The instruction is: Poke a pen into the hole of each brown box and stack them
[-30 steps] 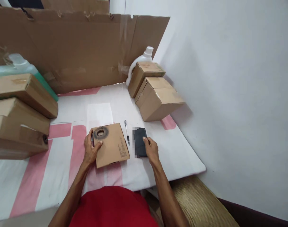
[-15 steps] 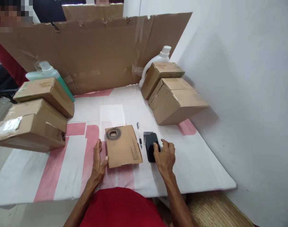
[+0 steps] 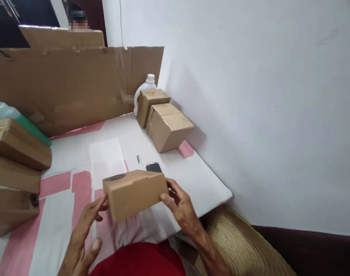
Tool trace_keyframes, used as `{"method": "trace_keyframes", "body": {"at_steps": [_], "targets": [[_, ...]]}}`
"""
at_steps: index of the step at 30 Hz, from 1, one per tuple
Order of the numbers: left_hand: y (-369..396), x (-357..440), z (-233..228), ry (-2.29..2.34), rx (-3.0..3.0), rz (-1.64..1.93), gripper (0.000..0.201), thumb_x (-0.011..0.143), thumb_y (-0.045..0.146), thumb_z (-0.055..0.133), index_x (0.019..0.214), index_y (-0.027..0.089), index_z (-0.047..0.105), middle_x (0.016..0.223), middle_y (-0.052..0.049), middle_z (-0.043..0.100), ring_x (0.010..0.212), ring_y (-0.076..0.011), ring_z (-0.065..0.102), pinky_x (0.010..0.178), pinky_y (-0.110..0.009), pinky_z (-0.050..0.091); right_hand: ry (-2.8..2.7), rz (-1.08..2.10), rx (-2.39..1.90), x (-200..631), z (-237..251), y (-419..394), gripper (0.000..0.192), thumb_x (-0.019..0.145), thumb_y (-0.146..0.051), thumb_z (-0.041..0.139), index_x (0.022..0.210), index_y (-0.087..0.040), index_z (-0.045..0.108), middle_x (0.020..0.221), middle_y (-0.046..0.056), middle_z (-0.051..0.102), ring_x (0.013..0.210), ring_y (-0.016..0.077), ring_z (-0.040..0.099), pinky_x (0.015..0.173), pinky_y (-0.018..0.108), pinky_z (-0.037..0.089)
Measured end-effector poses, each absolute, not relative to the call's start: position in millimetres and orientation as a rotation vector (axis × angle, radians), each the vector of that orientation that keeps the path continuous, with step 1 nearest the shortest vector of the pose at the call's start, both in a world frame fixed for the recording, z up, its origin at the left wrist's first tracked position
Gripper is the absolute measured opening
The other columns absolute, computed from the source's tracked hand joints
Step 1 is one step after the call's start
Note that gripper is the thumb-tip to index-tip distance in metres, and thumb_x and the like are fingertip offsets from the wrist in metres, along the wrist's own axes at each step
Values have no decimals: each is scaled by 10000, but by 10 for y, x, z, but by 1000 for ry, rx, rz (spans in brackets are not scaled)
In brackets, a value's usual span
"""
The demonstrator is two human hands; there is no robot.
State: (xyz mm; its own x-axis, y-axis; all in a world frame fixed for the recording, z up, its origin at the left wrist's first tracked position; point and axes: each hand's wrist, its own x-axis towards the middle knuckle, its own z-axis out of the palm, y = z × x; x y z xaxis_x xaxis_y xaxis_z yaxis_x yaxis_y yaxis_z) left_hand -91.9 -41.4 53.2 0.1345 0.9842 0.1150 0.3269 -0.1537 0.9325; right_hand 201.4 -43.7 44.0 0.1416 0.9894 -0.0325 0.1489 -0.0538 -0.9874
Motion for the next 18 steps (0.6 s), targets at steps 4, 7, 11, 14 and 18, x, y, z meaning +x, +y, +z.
{"method": "trace_keyframes", "body": {"at_steps": [4,7,11,14,18], "targets": [[-162,-275,749,1041,1661,945,778,902,679,613,1600,381,441,1484,-125,556,1228,-390,620,986,-568,558,-1048,611,-1503,2447,768,-406,455,979,-600,574,1224,-234,688,1089,79,736,910,251,658,798,356,549],[99,357,568,811,1664,768,815,976,570,581,1680,328,250,1530,-149,493,1254,-332,609,1048,-533,540,-941,314,-1631,2875,749,-227,493,974,-646,525,1139,-218,708,1010,80,726,797,224,603,713,354,531],[503,1134,140,776,1644,650,958,944,649,577,1687,167,213,1592,-239,408,1375,-391,527,1140,-566,469,-900,313,-1658,3465,483,273,604,890,-729,545,1069,-177,710,1074,114,727,884,234,620,687,338,547],[798,1553,-77,815,1621,612,1097,874,685,636,1672,88,179,1677,-271,263,1559,-440,299,1290,-574,256,-834,365,-1644,3810,298,621,691,787,-804,582,996,-158,710,1004,108,734,862,233,641,714,365,583],[1014,1807,-94,829,1613,660,1120,851,660,652,1667,65,167,1715,-268,198,1616,-432,165,1330,-552,128,-840,386,-1583,3882,213,850,691,837,-802,561,955,-134,694,919,89,709,778,224,653,708,406,601]]}}
